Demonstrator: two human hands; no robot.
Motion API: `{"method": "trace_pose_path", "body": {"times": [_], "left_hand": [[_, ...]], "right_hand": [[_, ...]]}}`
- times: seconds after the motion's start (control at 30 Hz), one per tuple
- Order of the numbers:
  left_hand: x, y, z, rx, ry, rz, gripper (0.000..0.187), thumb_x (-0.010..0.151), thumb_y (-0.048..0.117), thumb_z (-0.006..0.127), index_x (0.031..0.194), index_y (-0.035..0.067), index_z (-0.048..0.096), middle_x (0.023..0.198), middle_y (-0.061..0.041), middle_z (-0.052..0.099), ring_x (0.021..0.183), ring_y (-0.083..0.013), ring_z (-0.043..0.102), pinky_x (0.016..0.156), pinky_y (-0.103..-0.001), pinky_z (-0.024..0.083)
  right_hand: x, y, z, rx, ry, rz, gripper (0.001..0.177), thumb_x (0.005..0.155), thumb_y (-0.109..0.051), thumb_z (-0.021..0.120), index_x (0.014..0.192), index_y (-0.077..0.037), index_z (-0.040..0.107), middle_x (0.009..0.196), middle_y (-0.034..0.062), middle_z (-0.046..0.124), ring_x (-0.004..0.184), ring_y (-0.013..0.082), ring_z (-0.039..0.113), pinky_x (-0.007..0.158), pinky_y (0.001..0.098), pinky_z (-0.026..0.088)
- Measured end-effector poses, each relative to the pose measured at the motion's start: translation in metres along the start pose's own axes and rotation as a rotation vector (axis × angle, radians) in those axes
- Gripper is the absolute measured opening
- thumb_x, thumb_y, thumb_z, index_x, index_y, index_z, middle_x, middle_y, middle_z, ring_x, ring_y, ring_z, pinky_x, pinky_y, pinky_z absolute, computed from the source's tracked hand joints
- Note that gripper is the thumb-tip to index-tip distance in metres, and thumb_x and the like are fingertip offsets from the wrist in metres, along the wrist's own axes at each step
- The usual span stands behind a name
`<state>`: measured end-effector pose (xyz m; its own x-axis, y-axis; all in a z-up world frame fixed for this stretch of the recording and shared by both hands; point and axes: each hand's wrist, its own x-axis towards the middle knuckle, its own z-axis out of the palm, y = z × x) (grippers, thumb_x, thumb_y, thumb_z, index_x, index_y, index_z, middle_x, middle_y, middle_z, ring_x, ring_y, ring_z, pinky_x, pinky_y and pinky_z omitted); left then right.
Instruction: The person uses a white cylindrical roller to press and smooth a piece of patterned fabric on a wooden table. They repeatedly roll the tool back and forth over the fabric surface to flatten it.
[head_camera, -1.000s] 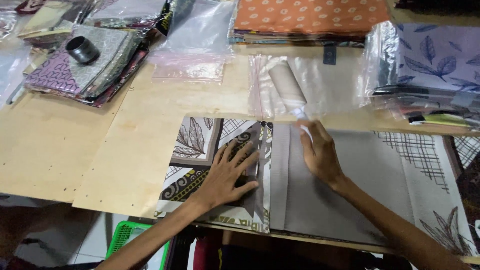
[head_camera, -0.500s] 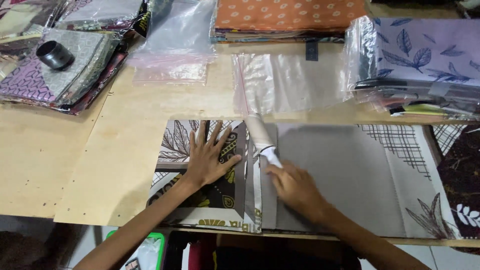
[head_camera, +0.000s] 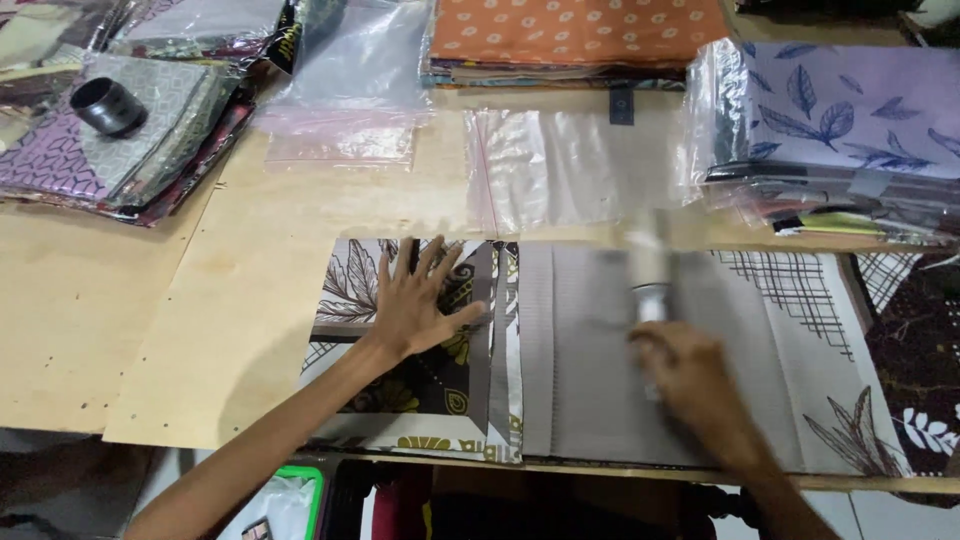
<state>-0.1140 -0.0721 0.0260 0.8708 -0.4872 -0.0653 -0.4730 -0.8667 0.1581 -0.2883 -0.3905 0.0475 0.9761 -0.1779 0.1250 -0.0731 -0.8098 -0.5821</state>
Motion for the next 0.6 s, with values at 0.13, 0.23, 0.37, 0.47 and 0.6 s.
{"method": "trace_pose_path", "body": {"times": [0.13,0.23,0.37,0.47,0.6], "left_hand": [[0.007,-0.002,0.019,-0.155,0.222,0.164,0.101,0.080,0.088,0.022,0.161,0.028,0.026,0.169,-0.008,0.016,0.155,-0.0424,0.002,0.115,-0.074,-0.005],[0.003,-0.006,0.034,-0.069,0.278,0.213,0.088,0.092,0.081,0.030,0.164,0.034,0.014,0.173,0.003,0.002,0.157,-0.0355,-0.008,0.119,-0.070,-0.005],[0.000,-0.002,0.025,-0.080,0.213,0.174,0.087,0.091,0.081,0.028,0.163,0.034,0.016,0.172,0.003,0.002,0.156,-0.0348,-0.011,0.119,-0.067,-0.009],[-0.002,0.002,0.017,-0.097,0.158,0.151,0.088,0.090,0.081,0.027,0.163,0.033,0.015,0.172,0.001,0.001,0.155,-0.0357,-0.012,0.119,-0.065,-0.010],[-0.003,0.006,0.010,-0.109,0.113,0.135,0.091,0.087,0.083,0.022,0.162,0.033,0.014,0.171,-0.002,0.004,0.155,-0.0365,-0.011,0.117,-0.066,-0.012]], "right_hand": [[-0.023,-0.009,0.074,0.235,-0.065,-0.110,0.024,0.084,-0.016,0.066,0.102,-0.018,0.082,0.104,0.0070,0.082,0.096,0.0227,0.074,0.091,0.0348,0.053],[-0.033,0.005,0.096,0.031,-0.279,-0.326,0.027,0.091,-0.015,0.067,0.116,-0.018,0.075,0.083,0.0088,0.070,0.065,0.0266,0.064,0.058,0.0402,0.048],[-0.035,0.058,0.073,-0.085,-0.157,-0.075,0.022,0.081,-0.027,0.071,0.102,-0.028,0.079,0.098,0.0010,0.082,0.086,0.0240,0.076,0.083,0.0363,0.055],[-0.041,0.075,0.020,-0.208,-0.101,0.228,0.022,0.085,-0.032,0.068,0.103,-0.030,0.080,0.100,0.0020,0.083,0.084,0.0239,0.078,0.084,0.0351,0.054],[-0.045,0.047,-0.027,-0.272,-0.053,0.418,0.028,0.092,-0.033,0.061,0.112,-0.027,0.080,0.103,0.0063,0.083,0.086,0.0258,0.078,0.087,0.0369,0.055]]}}
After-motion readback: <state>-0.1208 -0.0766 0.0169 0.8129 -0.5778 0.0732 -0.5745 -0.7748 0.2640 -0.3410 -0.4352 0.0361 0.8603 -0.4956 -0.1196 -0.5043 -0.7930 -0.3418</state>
